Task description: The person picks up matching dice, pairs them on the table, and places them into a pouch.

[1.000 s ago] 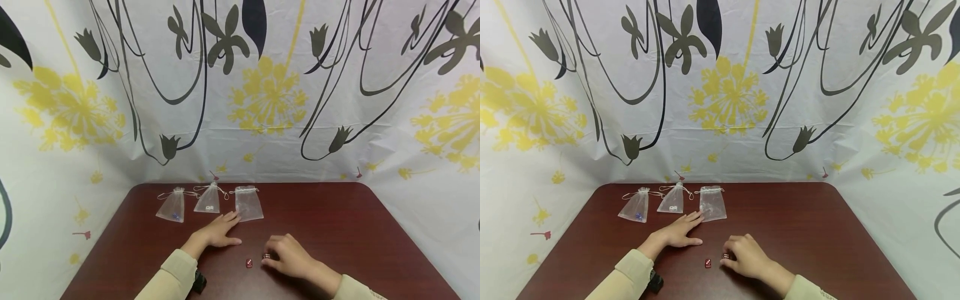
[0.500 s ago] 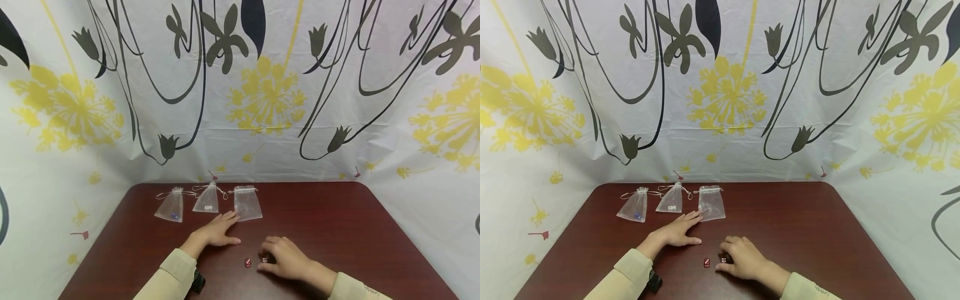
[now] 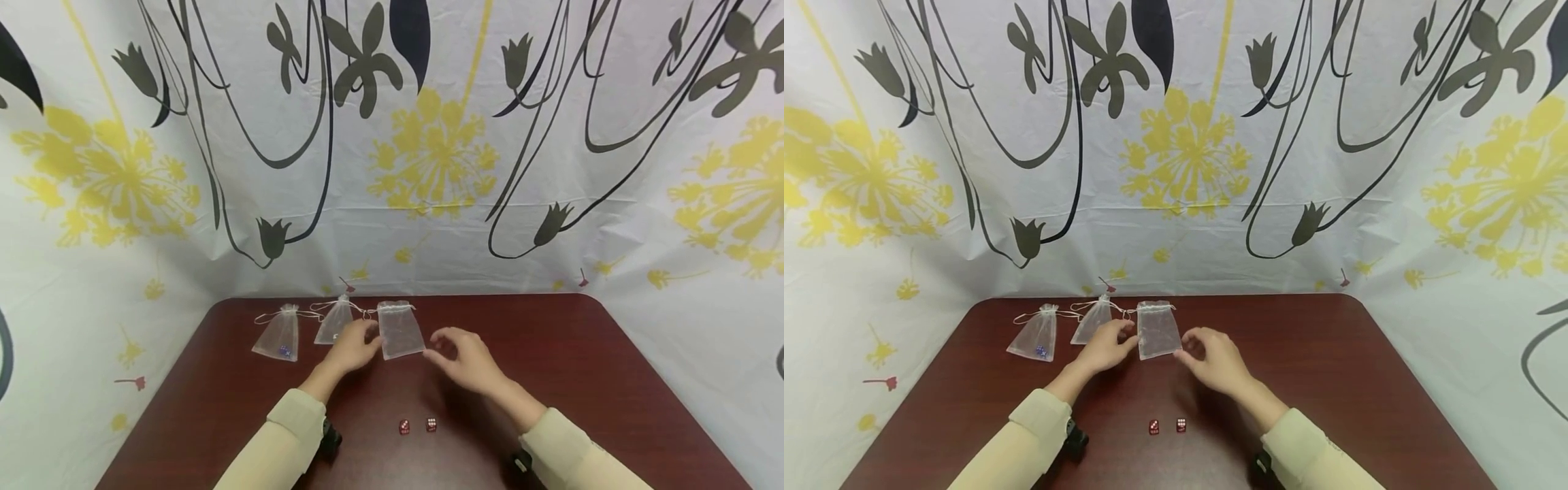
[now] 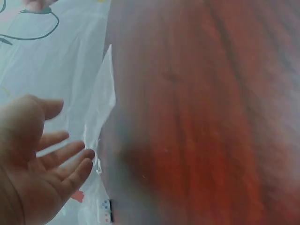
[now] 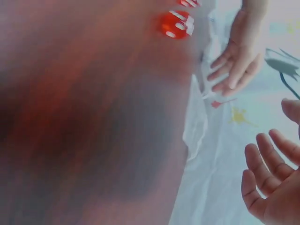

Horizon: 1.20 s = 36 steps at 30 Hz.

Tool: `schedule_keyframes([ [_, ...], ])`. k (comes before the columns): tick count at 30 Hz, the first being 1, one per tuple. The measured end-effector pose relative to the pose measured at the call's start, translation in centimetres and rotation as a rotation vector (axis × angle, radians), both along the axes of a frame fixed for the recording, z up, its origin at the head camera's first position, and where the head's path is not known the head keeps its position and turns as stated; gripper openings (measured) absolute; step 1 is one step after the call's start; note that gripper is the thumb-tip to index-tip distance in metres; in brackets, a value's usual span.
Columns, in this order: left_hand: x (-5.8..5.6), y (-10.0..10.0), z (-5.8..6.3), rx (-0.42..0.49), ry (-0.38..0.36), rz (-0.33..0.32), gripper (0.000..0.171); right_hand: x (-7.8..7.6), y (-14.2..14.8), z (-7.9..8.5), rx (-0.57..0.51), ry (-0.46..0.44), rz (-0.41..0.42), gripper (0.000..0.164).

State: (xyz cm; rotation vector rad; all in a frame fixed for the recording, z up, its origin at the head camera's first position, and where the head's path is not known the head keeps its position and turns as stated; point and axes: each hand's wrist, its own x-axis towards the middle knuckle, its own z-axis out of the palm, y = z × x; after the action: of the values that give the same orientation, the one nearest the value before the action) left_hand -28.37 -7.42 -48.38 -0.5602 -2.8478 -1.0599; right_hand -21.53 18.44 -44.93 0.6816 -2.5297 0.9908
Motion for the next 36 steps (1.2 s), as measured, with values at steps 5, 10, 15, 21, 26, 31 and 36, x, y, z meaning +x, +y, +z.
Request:
schedule_keyframes([
  [5,-1.6,1.3,0.7,-0.012,-0.074,0.133,0.035,-1.5,-0.3,0.6,-0.141,-0.156,-0.084,0.017],
  [10,-3.0,2.3,1.2,-0.1,-0.161,0.198,0.036,-2.0,-0.5,1.3,-0.276,-0.287,-0.138,0.015],
  [15,-3.8,3.2,0.9,-0.21,-0.194,0.245,0.042,-2.0,-0.5,1.5,-0.355,-0.309,-0.161,0.018],
  [21,-4.2,3.7,1.0,-0.297,-0.16,0.313,0.042,-1.4,-0.4,1.6,-0.396,-0.312,-0.179,0.019],
  [26,-4.4,3.9,0.9,-0.311,-0.166,0.323,0.034,-1.2,0.1,1.8,-0.415,-0.285,-0.184,0.016],
  [31,-4.8,4.3,0.8,-0.304,-0.184,0.328,0.035,-0.8,0.9,1.8,-0.415,-0.259,-0.2,0.015],
  [36,-4.6,4.5,0.7,-0.317,-0.186,0.338,0.022,-0.5,1.2,1.7,-0.433,-0.261,-0.18,0.015],
])
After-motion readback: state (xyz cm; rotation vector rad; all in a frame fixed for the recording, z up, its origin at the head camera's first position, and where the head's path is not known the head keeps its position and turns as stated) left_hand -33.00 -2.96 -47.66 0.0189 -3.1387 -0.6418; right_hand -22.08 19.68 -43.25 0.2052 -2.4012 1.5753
